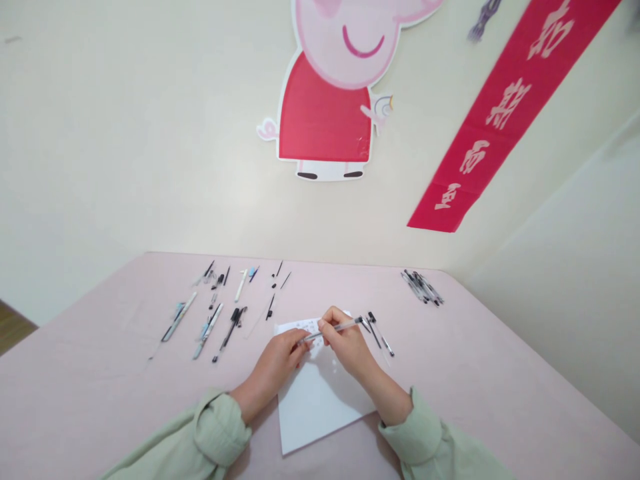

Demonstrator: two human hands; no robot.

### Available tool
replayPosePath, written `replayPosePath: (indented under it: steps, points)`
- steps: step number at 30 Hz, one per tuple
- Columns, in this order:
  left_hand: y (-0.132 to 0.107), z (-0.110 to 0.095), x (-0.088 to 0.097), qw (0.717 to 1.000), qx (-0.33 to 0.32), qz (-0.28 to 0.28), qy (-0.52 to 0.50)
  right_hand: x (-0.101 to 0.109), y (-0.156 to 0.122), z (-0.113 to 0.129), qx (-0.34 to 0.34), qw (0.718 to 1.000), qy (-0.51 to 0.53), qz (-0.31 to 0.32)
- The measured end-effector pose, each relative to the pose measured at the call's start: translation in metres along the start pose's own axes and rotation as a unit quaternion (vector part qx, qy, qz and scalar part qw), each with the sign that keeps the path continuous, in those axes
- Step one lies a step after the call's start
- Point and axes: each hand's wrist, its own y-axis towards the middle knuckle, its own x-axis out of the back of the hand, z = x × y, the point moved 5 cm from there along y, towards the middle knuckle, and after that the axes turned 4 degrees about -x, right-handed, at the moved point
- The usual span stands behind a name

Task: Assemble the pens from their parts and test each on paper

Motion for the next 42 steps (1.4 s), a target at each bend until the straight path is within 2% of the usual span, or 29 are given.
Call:
replayPosePath:
  steps: [5, 9, 11, 13, 17, 19, 28, 35, 39, 42]
  points:
    - [-0.001, 0.002, -0.002, 1.0, -0.018, -0.004, -0.015, -0.007, -0.001, -0.002, 0.021, 0.998, -0.046, 0.022]
    - [-0.003, 0.008, 0.001, 0.998, 0.013, -0.025, -0.057, -0.008, 0.007, -0.022, -0.064, 0.994, 0.069, 0.057]
    - [-0.004, 0.008, 0.001, 0.997, 0.016, -0.012, -0.074, -0.008, 0.009, -0.03, -0.11, 0.981, 0.141, 0.068]
    - [-0.005, 0.007, 0.002, 0.997, 0.016, 0.003, -0.081, -0.004, 0.011, -0.035, -0.129, 0.973, 0.183, 0.052]
    - [-0.005, 0.006, 0.002, 0.993, 0.041, 0.0, -0.111, 0.01, 0.014, -0.037, -0.095, 0.973, 0.208, -0.04]
    - [-0.006, 0.007, 0.002, 0.99, 0.058, 0.001, -0.126, 0.012, 0.015, -0.038, -0.087, 0.97, 0.218, -0.063]
    - [-0.008, 0.004, 0.002, 0.989, 0.061, 0.001, -0.136, 0.002, 0.015, -0.047, -0.119, 0.956, 0.261, -0.062]
    - [-0.012, 0.003, 0.002, 0.99, 0.069, -0.033, -0.121, -0.012, 0.014, -0.05, -0.131, 0.937, 0.317, -0.071]
    - [-0.014, 0.005, 0.0, 0.991, 0.075, -0.032, -0.109, -0.02, 0.01, -0.053, -0.148, 0.927, 0.34, -0.051]
    - [-0.012, 0.004, 0.001, 0.989, 0.071, -0.036, -0.122, -0.02, 0.011, -0.046, -0.136, 0.933, 0.334, -0.018]
